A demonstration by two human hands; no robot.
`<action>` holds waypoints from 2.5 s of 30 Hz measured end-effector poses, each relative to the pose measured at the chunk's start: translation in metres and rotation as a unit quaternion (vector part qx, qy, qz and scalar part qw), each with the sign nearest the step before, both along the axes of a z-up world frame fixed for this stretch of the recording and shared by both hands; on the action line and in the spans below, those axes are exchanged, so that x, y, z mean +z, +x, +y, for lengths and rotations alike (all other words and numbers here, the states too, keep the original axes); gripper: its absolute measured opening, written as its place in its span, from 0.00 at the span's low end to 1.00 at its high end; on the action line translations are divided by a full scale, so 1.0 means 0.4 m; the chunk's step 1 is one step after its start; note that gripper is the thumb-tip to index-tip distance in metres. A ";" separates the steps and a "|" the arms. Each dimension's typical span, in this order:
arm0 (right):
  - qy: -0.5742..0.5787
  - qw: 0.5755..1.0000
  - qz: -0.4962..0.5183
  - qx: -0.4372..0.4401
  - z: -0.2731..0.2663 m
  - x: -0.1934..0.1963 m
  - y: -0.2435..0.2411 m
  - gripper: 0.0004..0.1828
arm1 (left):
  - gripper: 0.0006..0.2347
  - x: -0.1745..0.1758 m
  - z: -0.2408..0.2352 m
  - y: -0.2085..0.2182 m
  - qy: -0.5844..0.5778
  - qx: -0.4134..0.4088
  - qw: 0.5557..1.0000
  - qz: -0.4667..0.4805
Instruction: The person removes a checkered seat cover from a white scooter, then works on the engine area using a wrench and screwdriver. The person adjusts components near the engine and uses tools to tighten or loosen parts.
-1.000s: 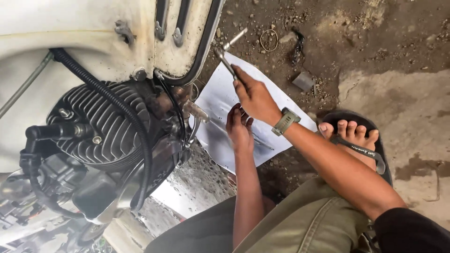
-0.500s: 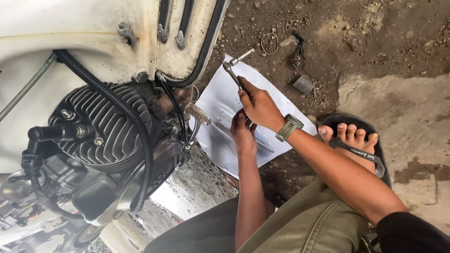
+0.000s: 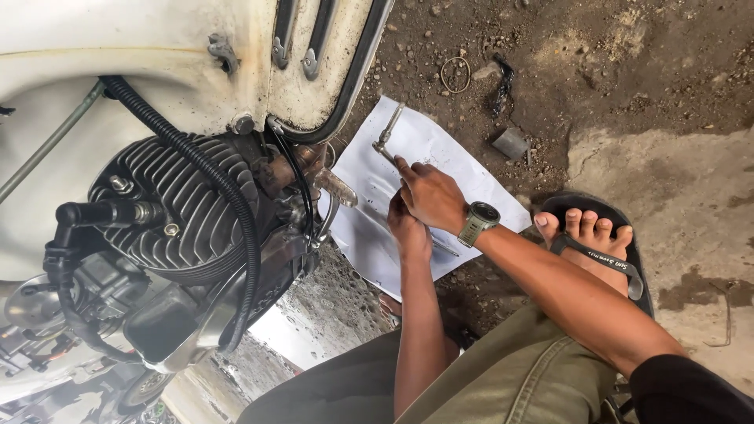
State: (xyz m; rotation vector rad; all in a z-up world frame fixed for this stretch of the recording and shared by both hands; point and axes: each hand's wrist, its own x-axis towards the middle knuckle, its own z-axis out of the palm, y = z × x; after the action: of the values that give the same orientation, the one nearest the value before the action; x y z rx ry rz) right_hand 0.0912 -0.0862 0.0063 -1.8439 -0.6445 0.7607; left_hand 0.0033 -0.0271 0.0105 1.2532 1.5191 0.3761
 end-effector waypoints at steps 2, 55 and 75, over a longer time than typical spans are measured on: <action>-0.009 0.998 -0.058 0.039 0.016 -0.042 -0.027 0.27 | 0.10 -0.012 0.003 -0.017 0.028 0.024 0.999 0.039; -0.033 0.967 -0.018 0.254 -0.034 1.177 -0.008 0.12 | 0.04 0.796 0.006 -0.295 0.371 -0.264 0.869 -0.195; 0.165 0.977 -0.101 0.094 -0.047 0.805 -0.275 0.13 | 0.17 0.877 0.019 -0.298 0.217 -0.134 0.928 -0.271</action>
State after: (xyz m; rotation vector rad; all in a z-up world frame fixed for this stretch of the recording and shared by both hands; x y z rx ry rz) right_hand -0.0187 -0.1049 0.3282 -1.5781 -1.0250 0.5508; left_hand -0.1158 -0.0194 0.3612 1.5165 0.7993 0.8315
